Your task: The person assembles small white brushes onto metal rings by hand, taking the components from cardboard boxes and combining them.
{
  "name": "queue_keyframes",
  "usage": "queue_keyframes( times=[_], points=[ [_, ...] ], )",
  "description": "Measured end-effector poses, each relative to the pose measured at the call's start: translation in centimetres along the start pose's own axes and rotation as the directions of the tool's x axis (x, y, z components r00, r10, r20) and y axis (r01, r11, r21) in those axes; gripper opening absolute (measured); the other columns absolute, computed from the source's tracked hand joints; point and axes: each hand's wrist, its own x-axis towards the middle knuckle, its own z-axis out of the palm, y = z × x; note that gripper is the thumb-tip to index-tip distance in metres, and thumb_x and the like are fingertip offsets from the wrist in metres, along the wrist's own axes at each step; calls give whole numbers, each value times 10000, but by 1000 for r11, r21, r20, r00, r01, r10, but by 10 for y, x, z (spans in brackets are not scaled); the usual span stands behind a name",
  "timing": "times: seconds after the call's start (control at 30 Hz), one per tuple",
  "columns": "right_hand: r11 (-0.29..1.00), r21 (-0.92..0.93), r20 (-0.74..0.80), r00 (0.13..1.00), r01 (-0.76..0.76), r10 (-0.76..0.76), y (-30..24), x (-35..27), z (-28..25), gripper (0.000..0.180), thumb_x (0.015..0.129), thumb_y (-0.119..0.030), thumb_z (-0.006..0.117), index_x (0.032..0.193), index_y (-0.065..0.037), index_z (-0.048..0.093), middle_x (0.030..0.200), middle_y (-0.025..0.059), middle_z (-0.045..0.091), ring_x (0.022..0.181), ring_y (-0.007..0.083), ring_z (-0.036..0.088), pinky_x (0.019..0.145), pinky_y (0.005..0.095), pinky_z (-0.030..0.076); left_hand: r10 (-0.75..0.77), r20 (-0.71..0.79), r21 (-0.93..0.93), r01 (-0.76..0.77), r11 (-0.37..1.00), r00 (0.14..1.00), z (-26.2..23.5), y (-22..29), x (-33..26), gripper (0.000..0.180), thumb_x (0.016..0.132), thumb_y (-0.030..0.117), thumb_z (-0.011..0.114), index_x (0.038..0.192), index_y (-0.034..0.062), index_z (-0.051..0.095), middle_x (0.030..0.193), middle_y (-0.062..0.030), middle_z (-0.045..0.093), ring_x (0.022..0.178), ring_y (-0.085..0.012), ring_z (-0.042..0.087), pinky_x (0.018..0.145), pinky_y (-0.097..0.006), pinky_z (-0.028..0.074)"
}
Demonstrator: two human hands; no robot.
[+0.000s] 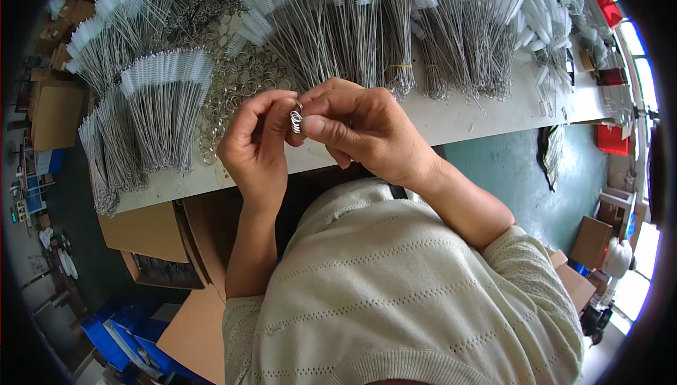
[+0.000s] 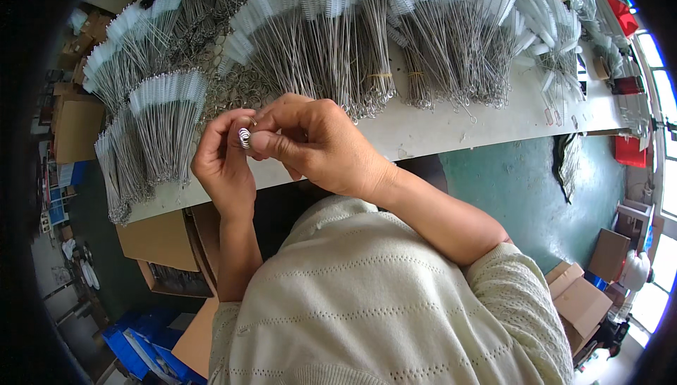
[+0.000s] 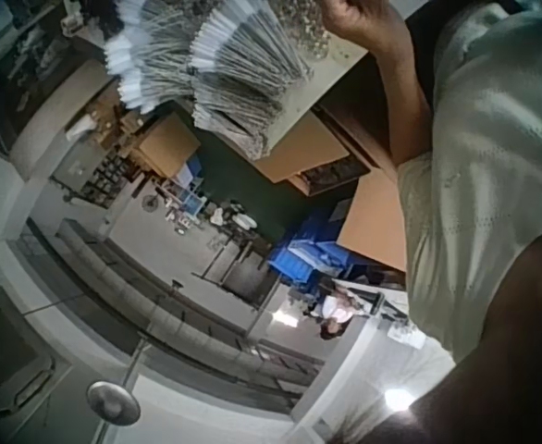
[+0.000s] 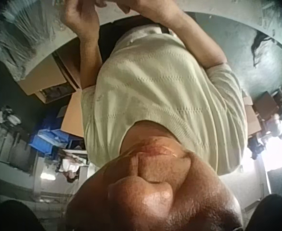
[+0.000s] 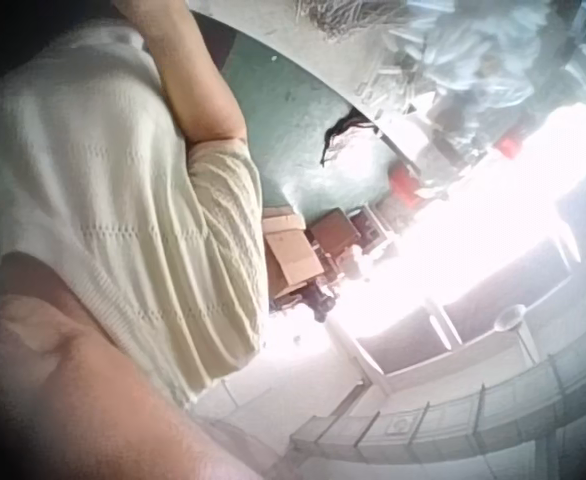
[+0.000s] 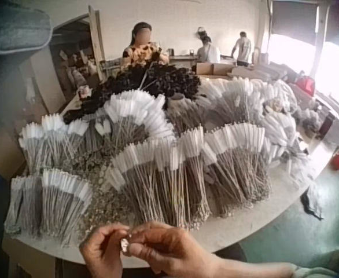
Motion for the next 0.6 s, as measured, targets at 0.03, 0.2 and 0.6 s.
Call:
queue_keyframes(
  times=[0.03, 0.2, 0.6],
  points=[
    [1000, -4, -18, 1000, 20, -20, 0, -2, 1, 164, 879, -133, 595, 892, 28, 621, 925, 56, 555, 643, 83, 558, 502, 200, 449, -52, 22, -97, 54, 994, 998, -1, -1, 1, 117, 874, 91, 606, 916, -17, 619, 725, -28, 612, 614, -62, 547, 561, -183, 438],
    [624, -533, 30, 750, 571, -661, 15, -6, -1, 116, 808, -102, 660, 854, 4, 661, 863, 64, 586, 571, 88, 522, 486, 204, 424, -239, 372, -552, 420, 720, 897, -14, 18, 0, 146, 875, 45, 576, 1003, -23, 589, 906, -97, 635, 790, -117, 623, 700, -215, 520],
    [174, -676, 403, 557, 716, -726, -1, -6, -2, 161, 704, -67, 676, 847, -8, 633, 716, 26, 555, 523, 108, 527, 435, 224, 423, 7, 518, 144, -95, 985, 855, -35, 66, -1, 334, 790, -92, 551, 1123, -71, 539, 1022, -162, 623, 893, -192, 640, 775, -275, 527]
  ],
)
